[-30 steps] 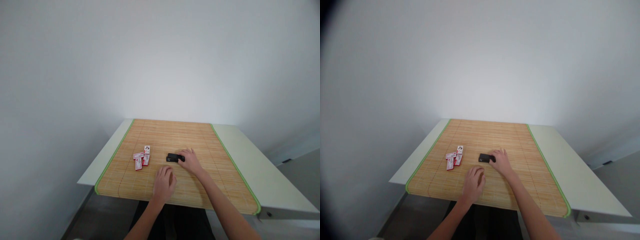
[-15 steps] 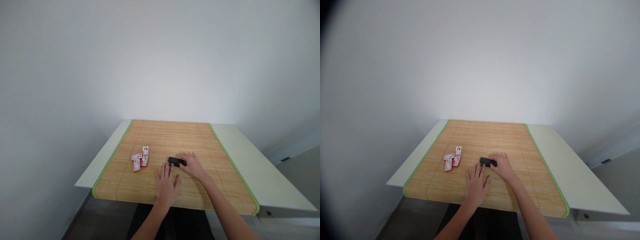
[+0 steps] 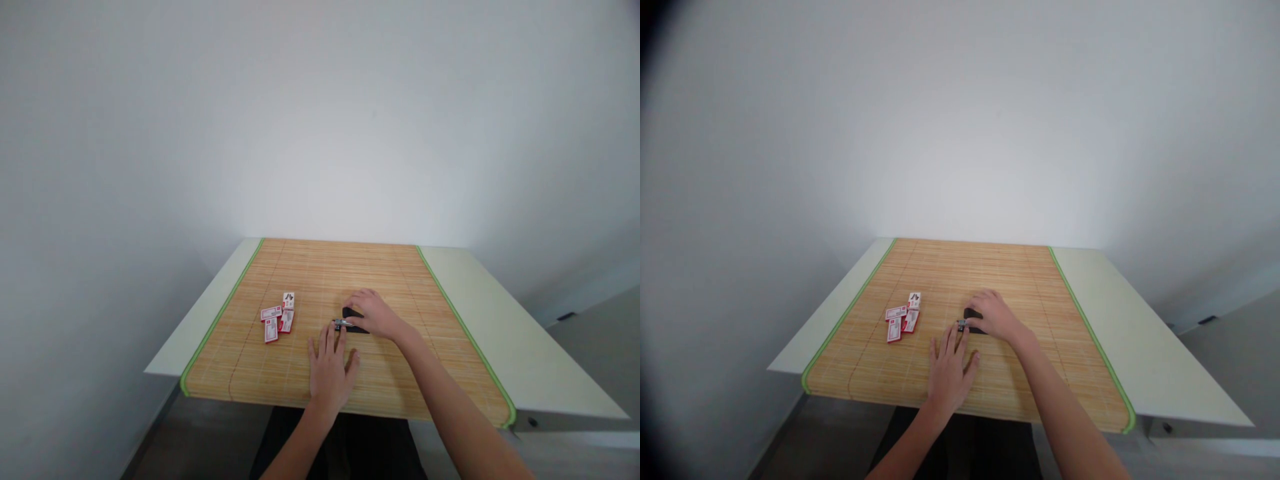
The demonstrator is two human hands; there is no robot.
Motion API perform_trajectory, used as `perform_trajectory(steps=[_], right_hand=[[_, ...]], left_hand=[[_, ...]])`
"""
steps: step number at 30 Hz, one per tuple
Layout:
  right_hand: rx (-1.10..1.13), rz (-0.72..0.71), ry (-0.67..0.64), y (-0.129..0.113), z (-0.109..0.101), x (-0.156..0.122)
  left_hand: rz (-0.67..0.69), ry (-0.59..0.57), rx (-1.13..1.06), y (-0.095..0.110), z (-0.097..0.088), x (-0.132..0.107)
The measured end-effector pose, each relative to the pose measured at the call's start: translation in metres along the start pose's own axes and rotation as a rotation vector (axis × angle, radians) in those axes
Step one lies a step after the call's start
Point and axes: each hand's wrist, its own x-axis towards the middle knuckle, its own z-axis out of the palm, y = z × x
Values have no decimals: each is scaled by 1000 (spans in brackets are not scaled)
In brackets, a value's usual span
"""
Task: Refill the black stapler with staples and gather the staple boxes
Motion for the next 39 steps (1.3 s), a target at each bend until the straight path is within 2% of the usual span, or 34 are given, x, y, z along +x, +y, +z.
perform_trajectory(steps=[4, 8, 11, 14, 17, 21, 26, 33, 36, 39], right_hand=[[104, 102, 91, 20, -22, -37], [199, 229, 191, 58, -30, -84], [276, 322, 225, 87, -22, -113], [403, 397, 249, 101, -2, -129], [543, 452, 312, 101, 21, -133], [599, 500, 442, 96, 42, -131], [591, 543, 536, 92, 52, -125], [564, 515, 578, 95, 62, -129], [547, 540, 587, 104, 69, -133], [547, 545, 576, 109, 74, -135]], left_hand=[[8, 8, -4, 0, -1, 0], [8, 21, -4, 0, 0, 0], [8, 25, -3, 0, 1, 1], [6, 26, -1, 1, 1, 1], [-2, 15, -7, 1, 0, 1], [-19, 21, -3, 1, -1, 4], [-33, 39, -8, -3, 2, 10], [-16, 38, -10, -8, 3, 10], [-5, 52, 2, -19, -6, 9], [-85, 132, 43, -43, -22, 12]])
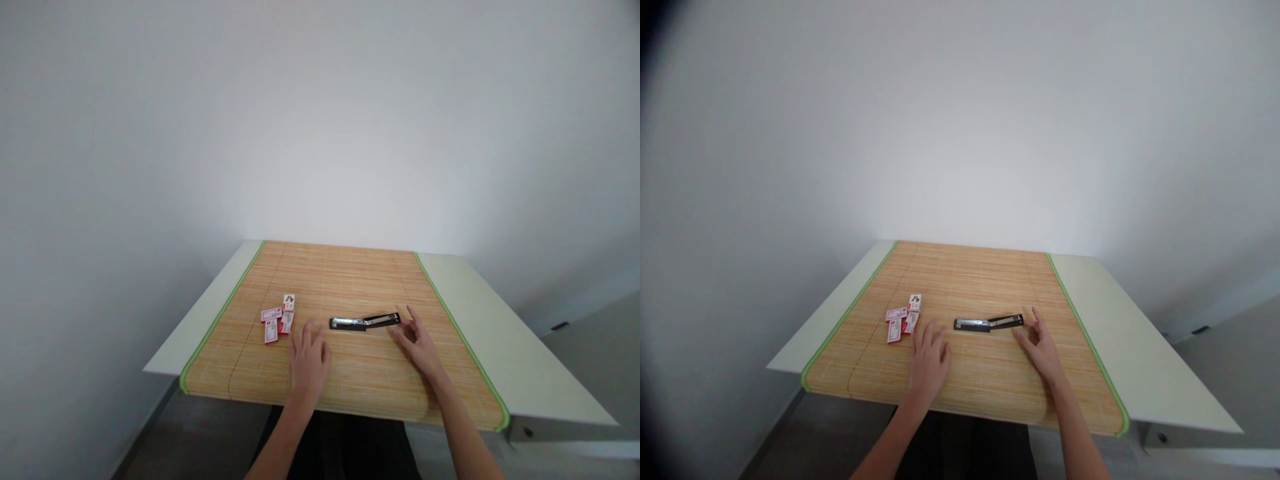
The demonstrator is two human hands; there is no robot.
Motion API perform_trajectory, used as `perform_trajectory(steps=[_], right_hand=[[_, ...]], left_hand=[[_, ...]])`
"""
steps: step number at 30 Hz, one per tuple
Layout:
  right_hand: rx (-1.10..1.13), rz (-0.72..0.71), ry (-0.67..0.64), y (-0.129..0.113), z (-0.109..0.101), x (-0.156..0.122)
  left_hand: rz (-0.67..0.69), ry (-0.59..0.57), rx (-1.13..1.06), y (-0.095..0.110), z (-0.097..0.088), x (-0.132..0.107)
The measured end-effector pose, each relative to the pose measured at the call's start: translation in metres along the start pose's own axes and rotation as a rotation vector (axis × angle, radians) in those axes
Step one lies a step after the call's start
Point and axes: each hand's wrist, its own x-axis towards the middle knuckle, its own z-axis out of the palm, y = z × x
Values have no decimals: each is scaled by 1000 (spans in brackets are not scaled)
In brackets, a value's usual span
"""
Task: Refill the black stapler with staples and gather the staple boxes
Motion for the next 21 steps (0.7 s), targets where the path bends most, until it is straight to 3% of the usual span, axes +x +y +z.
perform_trajectory(steps=[5, 9, 15, 21], right_hand=[[-16, -8, -7, 2, -1, 1], [23, 6, 15, 4, -1, 2], [96, 37, 49, -3, -3, -13], [55, 47, 81, -12, -6, -41]], left_hand=[[-207, 190, 89, -45, -21, 16], [-229, 196, 124, -64, -25, 18], [-178, 140, 113, -61, -25, 9], [-102, -28, -64, -44, -20, -10]])
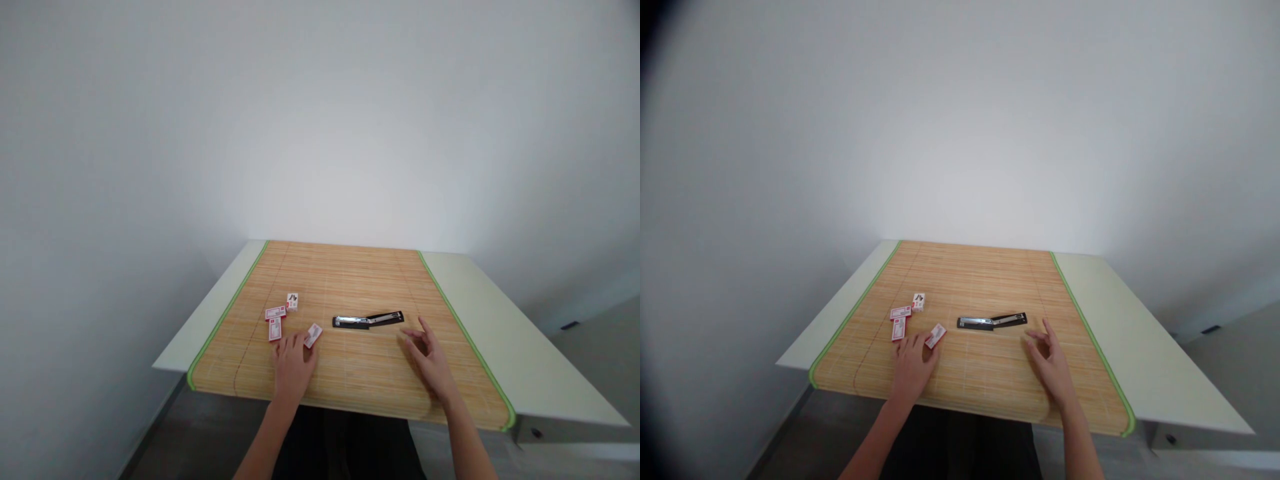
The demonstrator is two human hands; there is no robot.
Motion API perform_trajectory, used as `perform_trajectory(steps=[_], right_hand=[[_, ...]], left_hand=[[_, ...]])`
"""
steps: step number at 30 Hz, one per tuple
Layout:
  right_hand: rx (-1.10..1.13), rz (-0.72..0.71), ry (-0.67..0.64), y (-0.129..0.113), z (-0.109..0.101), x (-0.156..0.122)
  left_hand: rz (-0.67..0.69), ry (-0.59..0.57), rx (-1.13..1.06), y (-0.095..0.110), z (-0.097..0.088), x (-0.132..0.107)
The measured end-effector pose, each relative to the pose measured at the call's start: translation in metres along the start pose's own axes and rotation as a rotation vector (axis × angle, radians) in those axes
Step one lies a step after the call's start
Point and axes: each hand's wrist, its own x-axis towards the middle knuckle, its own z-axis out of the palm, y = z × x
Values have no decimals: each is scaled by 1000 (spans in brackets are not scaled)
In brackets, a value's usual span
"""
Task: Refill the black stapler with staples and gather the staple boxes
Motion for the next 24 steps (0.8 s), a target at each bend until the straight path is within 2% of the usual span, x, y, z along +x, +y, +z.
perform_trajectory(steps=[5, 8, 11, 14, 18, 24], right_hand=[[-15, -12, -1, -1, 5, -13], [-117, -51, -30, -7, 9, -15], [-265, -126, -81, -15, 12, -16], [-327, -212, -192, -23, 17, -20], [-356, -294, -294, -36, 37, -30], [-341, -325, -334, -52, 65, -38]], left_hand=[[222, -235, -250, 16, 6, -5], [304, -334, -351, 27, 7, 0], [300, -351, -400, 31, 9, 8], [303, -348, -382, 26, 11, 14], [323, -363, -345, 19, 11, 17], [327, -378, -359, 24, 13, 21]])
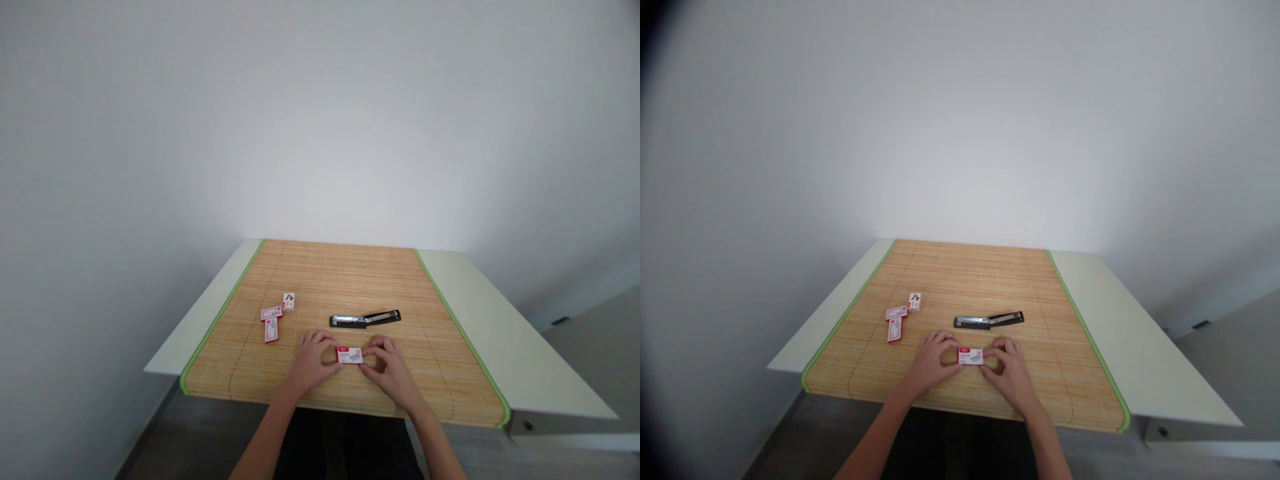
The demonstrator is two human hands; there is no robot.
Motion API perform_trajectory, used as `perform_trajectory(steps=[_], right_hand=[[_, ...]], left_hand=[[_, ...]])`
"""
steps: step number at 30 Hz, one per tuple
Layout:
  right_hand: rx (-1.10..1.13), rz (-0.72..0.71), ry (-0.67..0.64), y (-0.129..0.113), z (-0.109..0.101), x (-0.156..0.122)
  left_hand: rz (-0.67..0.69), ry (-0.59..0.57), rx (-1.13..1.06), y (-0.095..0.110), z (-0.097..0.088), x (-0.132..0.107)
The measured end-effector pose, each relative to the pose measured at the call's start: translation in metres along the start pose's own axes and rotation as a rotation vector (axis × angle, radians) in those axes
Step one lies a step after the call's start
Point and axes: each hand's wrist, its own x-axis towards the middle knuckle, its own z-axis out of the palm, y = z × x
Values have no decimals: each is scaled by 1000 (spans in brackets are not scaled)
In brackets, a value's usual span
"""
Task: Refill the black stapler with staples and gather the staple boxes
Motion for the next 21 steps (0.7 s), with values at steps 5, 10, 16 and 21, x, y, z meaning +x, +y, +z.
perform_trajectory(steps=[5, 10, 16, 21], right_hand=[[23, 18, -30, 4, -2, 8], [26, -14, -87, 2, -10, 13], [-2, -43, -140, 7, -21, 11], [-4, -14, -156, 20, -35, 3]], left_hand=[[7, -4, 5, -5, 0, 4], [13, -27, 5, -9, -1, 5], [17, -18, -5, -17, -9, 1], [15, -24, -1, -29, -18, -5]])
